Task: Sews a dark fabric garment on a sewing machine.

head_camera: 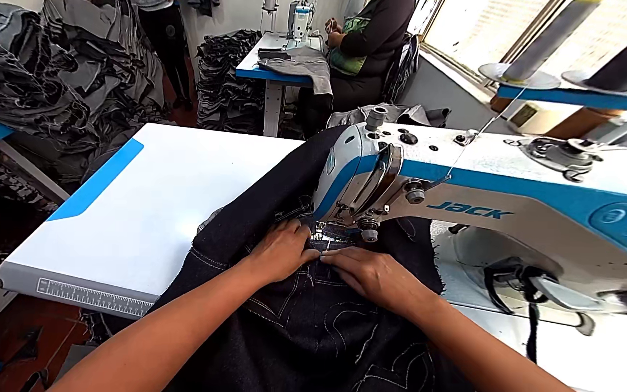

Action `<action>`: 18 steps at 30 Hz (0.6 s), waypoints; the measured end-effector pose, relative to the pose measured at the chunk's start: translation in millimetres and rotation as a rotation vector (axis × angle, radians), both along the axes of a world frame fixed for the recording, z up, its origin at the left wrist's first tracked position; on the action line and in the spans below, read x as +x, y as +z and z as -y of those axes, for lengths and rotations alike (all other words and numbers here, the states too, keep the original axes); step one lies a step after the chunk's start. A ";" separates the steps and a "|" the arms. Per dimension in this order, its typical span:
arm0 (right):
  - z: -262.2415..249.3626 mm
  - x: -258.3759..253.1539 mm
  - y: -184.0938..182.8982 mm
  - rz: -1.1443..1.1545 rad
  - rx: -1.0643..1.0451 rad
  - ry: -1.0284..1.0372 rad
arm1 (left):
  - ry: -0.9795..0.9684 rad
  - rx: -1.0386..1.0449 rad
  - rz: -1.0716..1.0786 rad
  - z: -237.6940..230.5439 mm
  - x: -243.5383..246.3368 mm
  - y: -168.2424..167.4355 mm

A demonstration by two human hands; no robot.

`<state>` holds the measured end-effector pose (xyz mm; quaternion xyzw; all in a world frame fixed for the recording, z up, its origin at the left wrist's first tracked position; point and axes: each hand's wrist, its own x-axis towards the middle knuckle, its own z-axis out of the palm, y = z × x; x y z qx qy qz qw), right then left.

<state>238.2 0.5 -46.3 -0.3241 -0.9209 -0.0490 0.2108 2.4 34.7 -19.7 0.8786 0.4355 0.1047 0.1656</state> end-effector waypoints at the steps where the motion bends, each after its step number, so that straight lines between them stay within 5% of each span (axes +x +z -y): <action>1: 1.2 0.2 3.5 0.014 -0.023 -0.022 | 0.018 -0.068 -0.068 -1.5 2.6 8.3; 6: 18.2 -16.6 29.3 0.164 -0.198 -0.227 | -0.051 -0.348 -0.406 -16.3 27.0 41.6; 11: 43.6 -40.9 22.1 0.220 -0.144 -0.403 | -0.112 -0.571 -0.118 -27.6 27.3 36.4; 18: 50.2 -54.9 19.6 0.187 -0.091 -0.517 | 0.073 -0.451 -0.306 -16.0 34.4 37.4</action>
